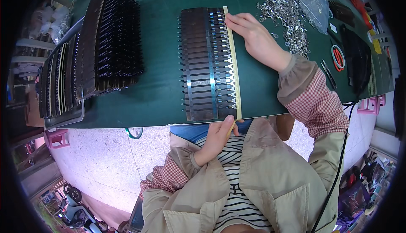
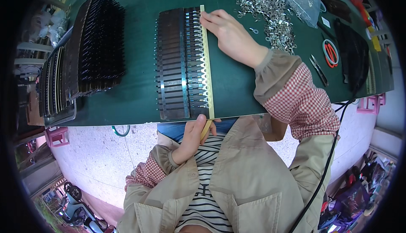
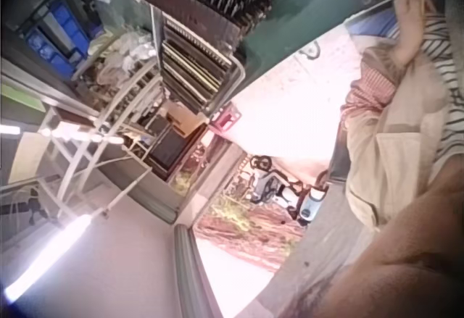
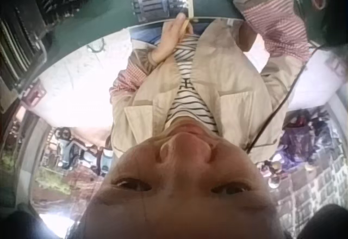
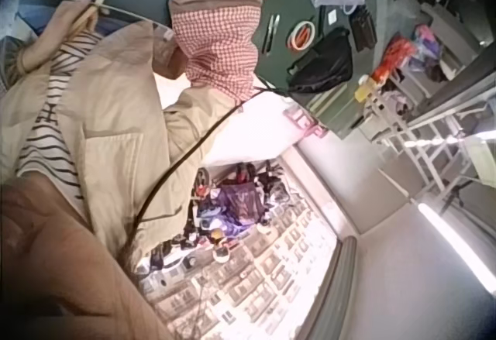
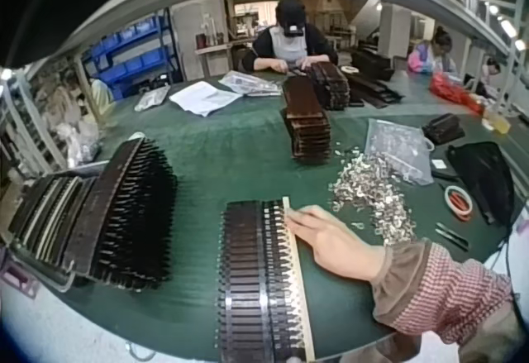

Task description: The person is manually inserting small metal parts into a long plastic or metal connector strip.

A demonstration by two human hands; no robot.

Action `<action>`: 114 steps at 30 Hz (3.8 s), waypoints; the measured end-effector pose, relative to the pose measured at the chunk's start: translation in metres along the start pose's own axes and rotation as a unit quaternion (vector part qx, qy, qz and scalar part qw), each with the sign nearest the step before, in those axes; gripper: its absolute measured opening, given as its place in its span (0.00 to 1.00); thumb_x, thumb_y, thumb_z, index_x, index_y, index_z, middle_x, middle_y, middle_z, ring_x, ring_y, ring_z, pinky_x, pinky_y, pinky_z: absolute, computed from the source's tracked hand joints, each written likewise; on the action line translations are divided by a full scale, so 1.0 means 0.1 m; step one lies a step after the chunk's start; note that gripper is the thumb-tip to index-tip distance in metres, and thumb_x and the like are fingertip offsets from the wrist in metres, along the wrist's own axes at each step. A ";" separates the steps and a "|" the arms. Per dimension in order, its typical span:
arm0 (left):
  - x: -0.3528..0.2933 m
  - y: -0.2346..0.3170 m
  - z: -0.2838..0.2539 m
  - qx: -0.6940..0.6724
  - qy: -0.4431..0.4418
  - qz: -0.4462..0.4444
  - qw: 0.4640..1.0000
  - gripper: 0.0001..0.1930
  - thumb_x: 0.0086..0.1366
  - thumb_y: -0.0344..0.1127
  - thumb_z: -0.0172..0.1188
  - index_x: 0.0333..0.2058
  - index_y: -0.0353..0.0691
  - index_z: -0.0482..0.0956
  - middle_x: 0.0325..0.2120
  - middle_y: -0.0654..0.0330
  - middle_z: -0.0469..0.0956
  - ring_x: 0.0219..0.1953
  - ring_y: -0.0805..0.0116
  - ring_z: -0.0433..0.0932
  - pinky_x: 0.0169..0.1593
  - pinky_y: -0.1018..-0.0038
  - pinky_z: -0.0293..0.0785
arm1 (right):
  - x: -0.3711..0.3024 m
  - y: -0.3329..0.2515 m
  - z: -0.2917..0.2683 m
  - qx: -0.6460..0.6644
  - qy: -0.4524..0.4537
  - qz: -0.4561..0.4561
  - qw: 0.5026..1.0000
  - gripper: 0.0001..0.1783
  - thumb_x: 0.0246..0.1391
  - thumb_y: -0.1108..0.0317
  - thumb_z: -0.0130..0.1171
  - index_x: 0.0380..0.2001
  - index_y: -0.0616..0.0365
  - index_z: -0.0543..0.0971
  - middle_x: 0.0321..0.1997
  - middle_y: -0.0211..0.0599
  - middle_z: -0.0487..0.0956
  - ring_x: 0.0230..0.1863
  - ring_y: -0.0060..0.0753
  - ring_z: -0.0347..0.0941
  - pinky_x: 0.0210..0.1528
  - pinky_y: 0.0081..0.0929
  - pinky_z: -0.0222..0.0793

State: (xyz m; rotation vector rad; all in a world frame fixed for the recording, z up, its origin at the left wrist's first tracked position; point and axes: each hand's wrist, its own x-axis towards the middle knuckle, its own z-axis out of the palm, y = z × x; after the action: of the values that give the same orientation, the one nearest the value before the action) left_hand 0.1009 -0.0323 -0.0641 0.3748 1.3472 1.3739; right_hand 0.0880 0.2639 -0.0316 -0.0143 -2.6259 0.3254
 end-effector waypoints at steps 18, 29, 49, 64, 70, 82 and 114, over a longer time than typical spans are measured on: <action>0.00 0.03 -0.06 0.016 -0.004 -0.005 1.000 0.26 0.81 0.51 0.46 0.39 0.33 0.84 0.18 0.71 0.70 0.19 0.83 0.59 0.24 0.79 0.54 | -1.16 -1.58 -0.74 0.000 -0.173 -0.062 0.983 0.30 0.49 0.74 0.58 0.55 0.82 0.75 0.67 0.59 0.72 0.65 0.54 0.71 0.65 0.43 0.72; 0.00 0.05 -0.02 0.020 0.009 -0.003 1.000 0.27 0.81 0.52 0.45 0.40 0.34 0.85 0.17 0.71 0.70 0.18 0.84 0.60 0.24 0.81 0.53 | -0.86 -1.09 -0.60 0.136 -0.100 -0.026 0.985 0.24 0.46 0.75 0.60 0.50 0.74 0.80 0.58 0.47 0.77 0.59 0.49 0.73 0.59 0.41 0.74; 0.02 -0.04 -0.11 0.027 -0.015 -0.031 0.999 0.28 0.80 0.53 0.47 0.37 0.33 0.86 0.17 0.72 0.67 0.20 0.84 0.58 0.27 0.80 0.53 | -0.27 -0.40 -0.48 0.099 -0.073 -0.033 0.992 0.28 0.42 0.84 0.56 0.51 0.68 0.81 0.59 0.43 0.79 0.56 0.49 0.73 0.61 0.41 0.70; 0.01 -0.11 -0.16 0.058 -0.070 -0.019 0.996 0.30 0.82 0.53 0.38 0.51 0.36 0.84 0.25 0.68 0.78 0.18 0.86 0.60 0.23 0.83 0.58 | 0.06 -0.01 -0.12 0.011 -0.024 -0.021 0.999 0.25 0.42 0.87 0.55 0.46 0.67 0.84 0.53 0.39 0.82 0.53 0.46 0.74 0.59 0.37 0.72; 0.01 -0.07 -0.15 0.000 -0.036 -0.051 0.998 0.23 0.80 0.50 0.50 0.40 0.36 0.85 0.23 0.71 0.73 0.27 0.83 0.65 0.32 0.80 0.60 | 0.40 0.40 -0.18 0.048 -0.009 -0.023 0.999 0.28 0.44 0.90 0.52 0.51 0.66 0.83 0.56 0.42 0.81 0.53 0.47 0.75 0.59 0.35 0.73; -0.01 -0.05 -0.15 0.043 -0.064 0.003 0.997 0.28 0.82 0.54 0.40 0.51 0.39 0.84 0.25 0.70 0.78 0.18 0.86 0.60 0.23 0.83 0.57 | 0.49 0.25 -0.02 -0.081 -0.048 -0.008 0.996 0.31 0.41 0.90 0.52 0.53 0.70 0.81 0.49 0.42 0.77 0.50 0.46 0.71 0.55 0.38 0.72; 0.01 0.06 -0.04 0.017 -0.024 0.003 1.000 0.31 0.82 0.53 0.39 0.36 0.32 0.82 0.17 0.64 0.74 0.13 0.83 0.59 0.19 0.81 0.55 | -1.19 -1.13 -0.73 0.029 0.001 -0.075 0.997 0.27 0.45 0.74 0.60 0.53 0.66 0.82 0.46 0.44 0.80 0.47 0.47 0.75 0.51 0.41 0.73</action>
State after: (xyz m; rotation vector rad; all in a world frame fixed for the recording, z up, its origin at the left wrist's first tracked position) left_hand 0.0942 -0.0319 -0.0612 0.4332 1.3318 1.3398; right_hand 0.2330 0.1624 0.0010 0.2018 -2.5956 0.3483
